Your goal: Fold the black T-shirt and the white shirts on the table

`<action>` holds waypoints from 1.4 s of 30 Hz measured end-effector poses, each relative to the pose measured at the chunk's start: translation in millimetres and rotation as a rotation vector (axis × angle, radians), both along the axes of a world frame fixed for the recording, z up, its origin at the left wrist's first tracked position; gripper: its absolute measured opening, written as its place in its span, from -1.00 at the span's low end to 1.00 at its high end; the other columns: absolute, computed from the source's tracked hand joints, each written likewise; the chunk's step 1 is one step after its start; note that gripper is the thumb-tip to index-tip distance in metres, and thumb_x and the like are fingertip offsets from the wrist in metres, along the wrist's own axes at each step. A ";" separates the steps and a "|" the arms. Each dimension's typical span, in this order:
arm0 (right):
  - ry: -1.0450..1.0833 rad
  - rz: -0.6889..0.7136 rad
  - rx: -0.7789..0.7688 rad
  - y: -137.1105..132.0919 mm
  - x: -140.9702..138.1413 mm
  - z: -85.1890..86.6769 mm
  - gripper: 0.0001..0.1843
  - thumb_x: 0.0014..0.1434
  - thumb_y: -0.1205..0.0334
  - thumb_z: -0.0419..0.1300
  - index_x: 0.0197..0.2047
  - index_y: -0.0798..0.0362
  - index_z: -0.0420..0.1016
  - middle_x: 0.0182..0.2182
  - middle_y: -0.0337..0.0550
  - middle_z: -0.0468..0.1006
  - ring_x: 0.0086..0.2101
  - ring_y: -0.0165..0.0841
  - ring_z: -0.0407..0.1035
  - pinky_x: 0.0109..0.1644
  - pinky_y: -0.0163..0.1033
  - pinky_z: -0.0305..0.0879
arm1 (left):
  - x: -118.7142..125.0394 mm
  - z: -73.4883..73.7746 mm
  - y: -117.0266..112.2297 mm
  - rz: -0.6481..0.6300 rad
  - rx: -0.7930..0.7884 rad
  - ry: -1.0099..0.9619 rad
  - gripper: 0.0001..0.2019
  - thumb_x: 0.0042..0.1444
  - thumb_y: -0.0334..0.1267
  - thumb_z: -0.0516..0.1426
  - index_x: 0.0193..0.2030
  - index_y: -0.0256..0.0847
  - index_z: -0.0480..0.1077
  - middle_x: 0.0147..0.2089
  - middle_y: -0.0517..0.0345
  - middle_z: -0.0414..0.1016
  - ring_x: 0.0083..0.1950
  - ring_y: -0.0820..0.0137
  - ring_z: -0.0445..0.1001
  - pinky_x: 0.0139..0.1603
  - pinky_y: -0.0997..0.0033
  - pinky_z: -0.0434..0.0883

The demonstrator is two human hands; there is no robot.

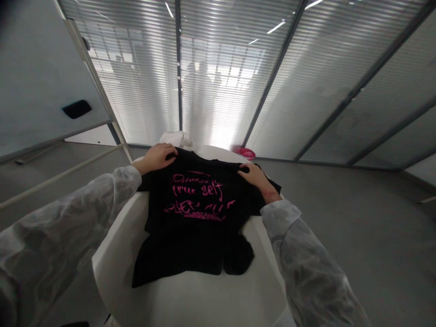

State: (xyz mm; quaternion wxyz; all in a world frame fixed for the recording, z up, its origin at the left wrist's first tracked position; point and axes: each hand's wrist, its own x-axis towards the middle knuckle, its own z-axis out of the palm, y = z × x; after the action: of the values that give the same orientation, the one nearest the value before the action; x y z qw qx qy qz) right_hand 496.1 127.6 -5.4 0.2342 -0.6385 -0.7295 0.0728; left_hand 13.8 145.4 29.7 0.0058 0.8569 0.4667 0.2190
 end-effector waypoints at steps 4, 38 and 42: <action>0.089 0.370 -0.084 -42.9 -32.0 16.9 -0.67 0.33 -0.06 0.33 0.01 -0.04 0.71 0.02 -0.07 0.75 0.04 -0.09 0.61 0.30 0.05 0.48 | -2.0 -19.8 -12.5 -0.199 -0.108 0.169 -0.58 0.33 0.08 0.20 0.18 -0.06 0.61 0.21 -0.08 0.63 0.26 0.05 0.56 0.43 0.08 0.30; 0.184 0.922 -0.770 -211.5 -122.4 57.5 -0.61 0.41 -0.08 0.36 0.21 -0.16 0.70 -0.01 -0.22 0.78 -0.08 -0.22 0.68 0.04 -0.20 0.56 | 49.7 -14.2 -146.9 -0.837 -0.884 -0.093 -0.75 0.40 -0.03 0.31 0.08 -0.06 0.69 -0.04 0.11 0.76 -0.11 0.30 0.72 -0.09 0.41 0.57; 0.165 0.718 -0.411 -145.5 -98.5 50.3 -0.62 0.47 -0.13 0.25 0.12 -0.11 0.72 0.05 -0.15 0.75 0.03 -0.14 0.64 0.24 -0.05 0.52 | 53.4 -5.1 -115.5 -0.512 -0.260 0.010 -0.72 0.43 -0.01 0.24 0.14 -0.03 0.63 0.17 0.05 0.68 0.15 0.18 0.66 0.24 0.20 0.52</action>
State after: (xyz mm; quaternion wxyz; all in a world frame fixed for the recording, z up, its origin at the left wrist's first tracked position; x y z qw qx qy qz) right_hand 397.6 -17.9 45.0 0.1190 -0.3690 -0.8549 0.3447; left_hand 67.2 29.9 24.6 0.1686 0.9400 0.2592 0.1446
